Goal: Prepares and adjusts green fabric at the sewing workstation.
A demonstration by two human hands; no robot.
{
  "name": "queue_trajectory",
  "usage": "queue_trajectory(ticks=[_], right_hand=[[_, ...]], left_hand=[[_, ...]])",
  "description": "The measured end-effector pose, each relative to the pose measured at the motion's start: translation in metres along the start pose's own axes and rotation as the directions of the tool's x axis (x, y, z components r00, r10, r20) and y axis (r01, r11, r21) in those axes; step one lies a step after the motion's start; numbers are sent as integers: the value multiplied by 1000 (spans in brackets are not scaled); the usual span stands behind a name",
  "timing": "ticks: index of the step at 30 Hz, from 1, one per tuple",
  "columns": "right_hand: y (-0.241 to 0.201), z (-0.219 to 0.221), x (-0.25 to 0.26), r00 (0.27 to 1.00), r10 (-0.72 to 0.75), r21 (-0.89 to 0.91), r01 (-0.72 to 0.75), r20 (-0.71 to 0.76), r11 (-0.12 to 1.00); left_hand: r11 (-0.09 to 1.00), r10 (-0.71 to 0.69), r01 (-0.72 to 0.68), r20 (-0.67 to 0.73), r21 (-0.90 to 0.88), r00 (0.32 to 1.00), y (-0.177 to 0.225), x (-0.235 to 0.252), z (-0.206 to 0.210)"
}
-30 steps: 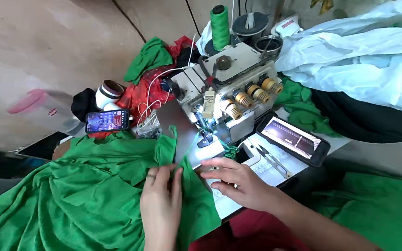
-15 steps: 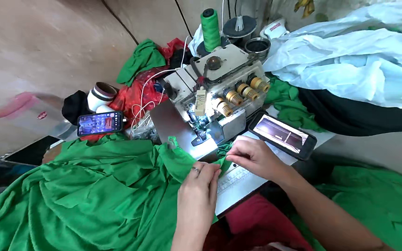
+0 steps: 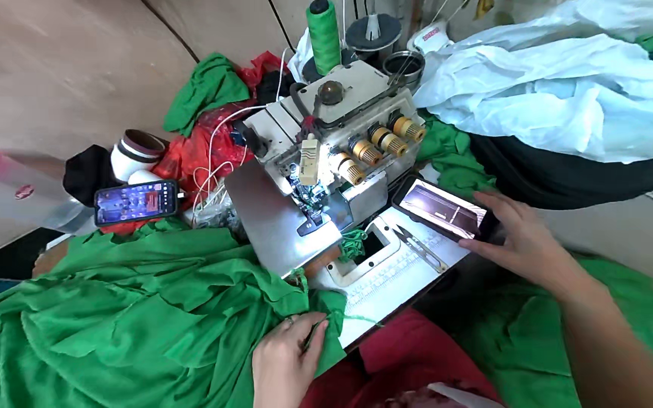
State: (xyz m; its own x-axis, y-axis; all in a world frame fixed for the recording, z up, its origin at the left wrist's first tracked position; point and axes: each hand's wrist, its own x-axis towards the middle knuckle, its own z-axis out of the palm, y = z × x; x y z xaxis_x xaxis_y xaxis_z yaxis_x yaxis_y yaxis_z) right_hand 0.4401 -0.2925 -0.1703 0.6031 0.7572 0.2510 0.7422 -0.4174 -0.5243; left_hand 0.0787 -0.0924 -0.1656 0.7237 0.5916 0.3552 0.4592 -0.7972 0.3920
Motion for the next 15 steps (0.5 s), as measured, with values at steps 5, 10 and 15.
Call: queue_trajectory(ticks=[5, 10, 15], right_hand=[[-4, 9, -2, 999, 43, 7, -43, -10, 999], [-15, 17, -5, 994, 75, -6, -75, -74, 997], [-21, 22, -8, 992, 75, -21, -77, -98, 997]], left_hand=[[985, 63, -51, -73, 164, 995, 0, 0, 16], [988, 136, -123, -146, 91, 980, -4, -7, 16], [965, 54, -101, -192, -243, 980, -1, -7, -1]])
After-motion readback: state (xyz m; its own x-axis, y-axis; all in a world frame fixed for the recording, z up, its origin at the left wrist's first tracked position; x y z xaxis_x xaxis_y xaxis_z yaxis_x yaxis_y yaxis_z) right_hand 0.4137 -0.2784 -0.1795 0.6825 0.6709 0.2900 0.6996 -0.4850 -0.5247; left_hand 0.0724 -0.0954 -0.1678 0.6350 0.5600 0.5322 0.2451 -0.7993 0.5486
